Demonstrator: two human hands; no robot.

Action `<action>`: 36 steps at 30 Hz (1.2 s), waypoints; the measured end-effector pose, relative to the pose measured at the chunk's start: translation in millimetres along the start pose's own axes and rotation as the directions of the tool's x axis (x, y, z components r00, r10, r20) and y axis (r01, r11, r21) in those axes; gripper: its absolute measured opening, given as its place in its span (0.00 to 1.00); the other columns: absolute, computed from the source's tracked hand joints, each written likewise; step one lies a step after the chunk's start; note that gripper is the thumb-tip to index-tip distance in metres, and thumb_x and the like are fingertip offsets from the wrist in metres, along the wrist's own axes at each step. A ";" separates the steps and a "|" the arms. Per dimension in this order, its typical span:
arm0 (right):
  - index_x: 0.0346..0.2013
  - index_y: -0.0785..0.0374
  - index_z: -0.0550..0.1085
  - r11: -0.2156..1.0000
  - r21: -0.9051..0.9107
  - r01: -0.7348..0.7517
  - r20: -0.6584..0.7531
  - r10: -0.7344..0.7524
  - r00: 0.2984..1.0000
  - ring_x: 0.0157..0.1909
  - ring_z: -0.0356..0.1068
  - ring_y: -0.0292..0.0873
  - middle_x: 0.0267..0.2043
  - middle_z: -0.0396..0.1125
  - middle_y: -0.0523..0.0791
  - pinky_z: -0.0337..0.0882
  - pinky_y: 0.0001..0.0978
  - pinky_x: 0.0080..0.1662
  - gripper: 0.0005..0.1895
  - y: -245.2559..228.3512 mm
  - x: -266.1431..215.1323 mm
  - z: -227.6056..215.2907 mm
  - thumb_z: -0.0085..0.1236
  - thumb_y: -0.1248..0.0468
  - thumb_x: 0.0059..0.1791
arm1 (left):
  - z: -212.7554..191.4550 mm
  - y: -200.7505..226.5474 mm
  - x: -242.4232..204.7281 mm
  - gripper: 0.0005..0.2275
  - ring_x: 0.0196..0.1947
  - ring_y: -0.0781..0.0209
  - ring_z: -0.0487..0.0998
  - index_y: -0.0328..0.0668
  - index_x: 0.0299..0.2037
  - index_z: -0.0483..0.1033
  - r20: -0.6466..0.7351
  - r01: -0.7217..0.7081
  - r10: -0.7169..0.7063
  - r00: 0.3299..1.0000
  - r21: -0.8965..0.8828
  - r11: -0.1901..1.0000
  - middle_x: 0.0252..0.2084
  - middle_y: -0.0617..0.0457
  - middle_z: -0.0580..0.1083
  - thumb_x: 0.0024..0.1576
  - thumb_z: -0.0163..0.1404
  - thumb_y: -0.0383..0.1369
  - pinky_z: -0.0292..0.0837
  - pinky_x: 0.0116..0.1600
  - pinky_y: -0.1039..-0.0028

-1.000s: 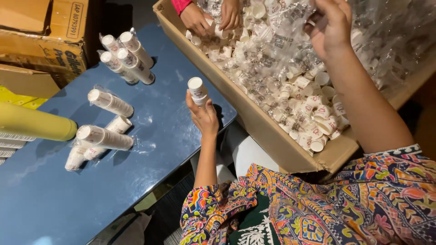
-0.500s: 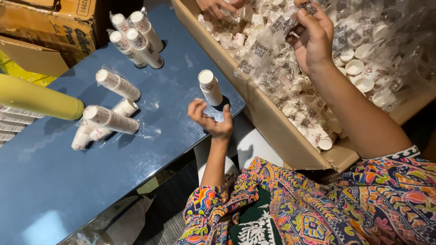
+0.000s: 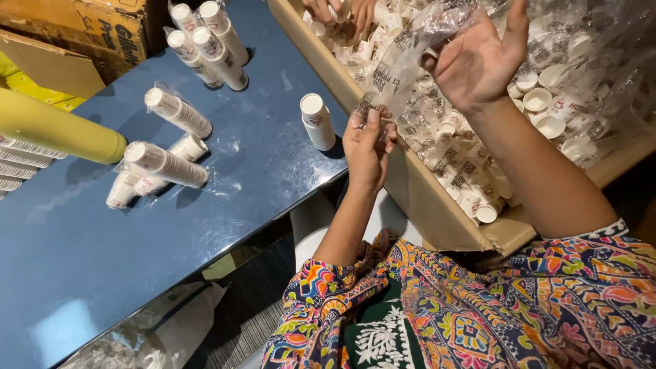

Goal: The person repeatedly picks individual paper cups from a cardboard box, stacks them into a column, and wraps the stack in plastic film. The wrapped stacks are placed on a blue table. A second person's hands are visible working in the same box.

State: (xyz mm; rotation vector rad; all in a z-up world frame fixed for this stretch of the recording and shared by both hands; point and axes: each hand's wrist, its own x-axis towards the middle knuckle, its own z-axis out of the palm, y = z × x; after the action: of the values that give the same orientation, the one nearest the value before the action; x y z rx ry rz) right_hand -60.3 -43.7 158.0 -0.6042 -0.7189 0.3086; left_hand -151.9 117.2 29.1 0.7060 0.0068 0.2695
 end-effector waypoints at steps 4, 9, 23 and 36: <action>0.77 0.69 0.38 0.969 -0.002 -0.246 -0.364 0.229 0.903 0.44 0.70 0.44 0.43 0.71 0.50 0.79 0.50 0.51 0.53 32.6 -5.6 -58.6 0.32 0.31 0.54 | 25.0 33.2 -7.4 0.13 0.34 0.61 0.75 0.29 0.56 0.67 0.137 0.107 -0.084 0.987 -0.165 0.980 0.46 0.44 0.75 0.68 0.47 0.32 0.65 0.30 0.79; 0.44 0.51 0.61 0.566 -0.333 -0.754 -0.242 0.722 0.648 0.40 0.72 0.41 0.38 0.69 0.37 0.76 0.40 0.42 0.18 58.1 -12.5 -35.7 0.36 0.42 0.60 | 26.1 42.7 -12.5 0.15 0.34 0.55 0.76 0.30 0.60 0.66 0.262 0.193 -0.104 0.959 -0.341 0.920 0.44 0.40 0.76 0.67 0.44 0.31 0.70 0.35 0.74; 0.57 0.54 0.70 0.715 -0.308 -0.627 -0.237 0.581 0.779 0.46 0.76 0.36 0.49 0.74 0.42 0.77 0.27 0.46 0.18 75.2 14.4 -4.3 0.55 0.68 0.52 | 17.0 104.6 -18.9 0.08 0.20 0.62 0.75 0.36 0.48 0.71 0.020 -0.014 0.014 1.000 0.005 1.000 0.31 0.49 0.75 0.66 0.50 0.33 0.64 0.21 0.78; 0.44 0.62 0.74 0.799 -0.328 -0.505 -0.409 0.361 0.838 0.27 0.71 0.34 0.38 0.73 0.45 0.63 0.22 0.20 0.11 122.9 44.4 45.1 0.57 0.74 0.48 | -16.4 113.4 15.4 0.11 0.21 0.75 0.70 0.33 0.39 0.75 -0.238 -0.288 0.576 0.782 0.682 0.672 0.27 0.55 0.75 0.67 0.49 0.35 0.67 0.26 0.82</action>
State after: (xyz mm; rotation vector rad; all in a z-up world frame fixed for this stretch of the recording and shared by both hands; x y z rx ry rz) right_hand -67.1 92.1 132.5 -1.2219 -0.3052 0.4746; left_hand -166.1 214.0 90.7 1.2965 0.3785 0.9407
